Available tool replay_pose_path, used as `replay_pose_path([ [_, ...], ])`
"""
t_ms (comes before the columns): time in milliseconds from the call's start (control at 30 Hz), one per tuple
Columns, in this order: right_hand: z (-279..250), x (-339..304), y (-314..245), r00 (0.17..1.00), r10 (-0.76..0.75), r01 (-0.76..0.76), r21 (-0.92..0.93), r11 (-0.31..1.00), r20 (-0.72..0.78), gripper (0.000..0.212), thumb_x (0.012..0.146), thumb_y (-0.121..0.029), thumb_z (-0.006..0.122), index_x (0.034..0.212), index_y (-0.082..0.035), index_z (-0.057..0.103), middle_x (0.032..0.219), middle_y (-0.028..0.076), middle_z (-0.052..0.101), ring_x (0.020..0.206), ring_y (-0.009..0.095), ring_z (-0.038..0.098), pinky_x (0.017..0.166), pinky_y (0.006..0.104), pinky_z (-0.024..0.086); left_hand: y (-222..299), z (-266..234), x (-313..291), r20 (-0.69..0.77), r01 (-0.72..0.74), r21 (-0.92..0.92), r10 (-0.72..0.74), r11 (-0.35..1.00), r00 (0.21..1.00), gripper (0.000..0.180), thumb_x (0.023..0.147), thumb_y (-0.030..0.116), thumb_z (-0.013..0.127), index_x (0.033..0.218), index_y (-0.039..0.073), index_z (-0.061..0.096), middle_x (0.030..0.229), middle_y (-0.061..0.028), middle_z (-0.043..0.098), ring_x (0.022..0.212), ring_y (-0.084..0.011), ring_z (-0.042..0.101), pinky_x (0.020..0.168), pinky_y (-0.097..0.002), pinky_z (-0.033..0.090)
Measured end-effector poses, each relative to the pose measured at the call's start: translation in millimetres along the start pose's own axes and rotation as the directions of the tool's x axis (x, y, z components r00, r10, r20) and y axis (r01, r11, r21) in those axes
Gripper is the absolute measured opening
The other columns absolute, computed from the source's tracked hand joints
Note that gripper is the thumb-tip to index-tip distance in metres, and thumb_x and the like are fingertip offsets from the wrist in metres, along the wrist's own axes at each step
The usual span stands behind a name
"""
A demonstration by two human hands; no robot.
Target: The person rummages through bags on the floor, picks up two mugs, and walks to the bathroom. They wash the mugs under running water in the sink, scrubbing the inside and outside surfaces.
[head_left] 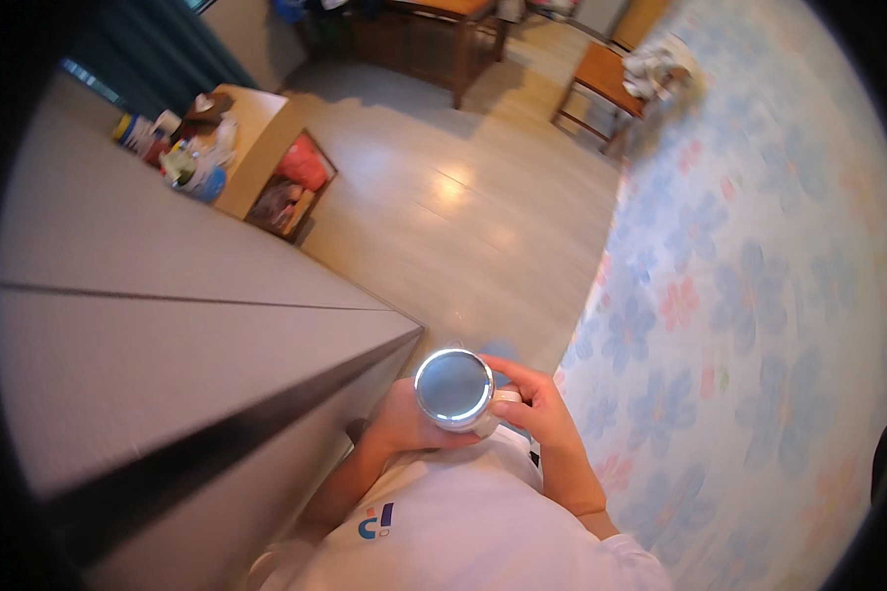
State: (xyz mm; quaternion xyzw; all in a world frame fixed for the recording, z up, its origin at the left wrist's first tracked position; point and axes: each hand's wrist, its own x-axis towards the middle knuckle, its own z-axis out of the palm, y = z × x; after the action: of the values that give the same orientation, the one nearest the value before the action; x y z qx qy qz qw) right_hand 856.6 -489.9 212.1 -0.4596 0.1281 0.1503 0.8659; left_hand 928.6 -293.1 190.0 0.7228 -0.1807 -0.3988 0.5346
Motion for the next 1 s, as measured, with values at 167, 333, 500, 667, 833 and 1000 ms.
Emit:
replay_pose_path([
  [167, -38, 113, -70, 0.983, 0.109, -0.075, -0.221, 0.972, 0.149, 0.060, 0.074, -0.001, 0.070, 0.130, 0.001, 0.047, 0.101, 0.004, 0.062, 0.088, 0.007, 0.056, 0.076, 0.0217, 0.046, 27, -33, 80, -0.293, -0.120, -0.004, 0.113, 0.993, 0.949, 0.058, 0.052, 0.033, 0.086, 0.101, 0.011, 0.065, 0.093, -0.0065, 0.067, 0.083, -0.0203, 0.063, 0.075, -0.0306, 0.049],
  [333, -61, 220, -144, 0.945, 0.120, 0.017, -0.410, 0.912, 0.305, 0.062, 0.072, -0.006, 0.075, 0.128, -0.003, 0.051, 0.098, 0.000, 0.062, 0.082, 0.005, 0.055, 0.069, 0.0205, 0.046, 56, -57, 162, -0.500, -0.084, -0.003, 0.071, 0.996, 0.863, 0.054, 0.053, 0.035, 0.085, 0.098, 0.011, 0.065, 0.089, -0.0066, 0.067, 0.078, -0.0213, 0.063, 0.072, -0.0308, 0.049],
  [500, -76, 321, -230, 0.823, 0.154, 0.437, -0.782, 0.444, 0.547, 0.072, 0.058, -0.030, 0.083, 0.118, -0.002, 0.056, 0.104, 0.012, 0.059, 0.087, 0.023, 0.060, 0.075, 0.0302, 0.048, 98, -83, 237, -0.631, -0.098, -0.053, 0.043, 0.994, 0.775, 0.049, 0.055, 0.035, 0.084, 0.094, 0.011, 0.066, 0.088, -0.0063, 0.067, 0.078, -0.0205, 0.063, 0.070, -0.0313, 0.049],
  [667, -41, 410, -239, 0.659, 0.235, 0.494, -0.647, 0.581, 0.714, 0.075, 0.057, -0.034, 0.082, 0.117, -0.001, 0.054, 0.104, 0.015, 0.060, 0.096, 0.029, 0.059, 0.084, 0.0364, 0.048, 111, -120, 275, -0.720, 0.013, -0.181, -0.142, 0.983, 0.680, 0.056, 0.054, 0.031, 0.085, 0.100, 0.008, 0.064, 0.094, -0.0058, 0.067, 0.083, -0.0178, 0.062, 0.072, -0.0311, 0.048],
  [833, 5, 510, -233, 0.612, 0.285, 0.529, -0.650, 0.546, 0.738, 0.071, 0.057, -0.034, 0.082, 0.114, 0.001, 0.056, 0.099, 0.015, 0.060, 0.090, 0.030, 0.060, 0.080, 0.0364, 0.049, 83, -196, 311, -0.758, 0.004, -0.272, -0.216, 0.962, 0.615, 0.057, 0.053, 0.032, 0.086, 0.100, 0.008, 0.065, 0.090, -0.0059, 0.068, 0.081, -0.0185, 0.064, 0.071, -0.0318, 0.050],
  [1000, 64, 622, -239, 0.604, 0.325, 0.553, -0.676, 0.488, 0.728, 0.074, 0.056, -0.031, 0.082, 0.117, 0.000, 0.054, 0.101, 0.016, 0.061, 0.094, 0.029, 0.061, 0.082, 0.0361, 0.048, 67, -312, 344, -0.813, -0.043, -0.181, -0.125, 0.983, 0.568, 0.058, 0.054, 0.038, 0.084, 0.099, 0.009, 0.064, 0.090, -0.0082, 0.068, 0.082, -0.0228, 0.065, 0.071, -0.0331, 0.051],
])
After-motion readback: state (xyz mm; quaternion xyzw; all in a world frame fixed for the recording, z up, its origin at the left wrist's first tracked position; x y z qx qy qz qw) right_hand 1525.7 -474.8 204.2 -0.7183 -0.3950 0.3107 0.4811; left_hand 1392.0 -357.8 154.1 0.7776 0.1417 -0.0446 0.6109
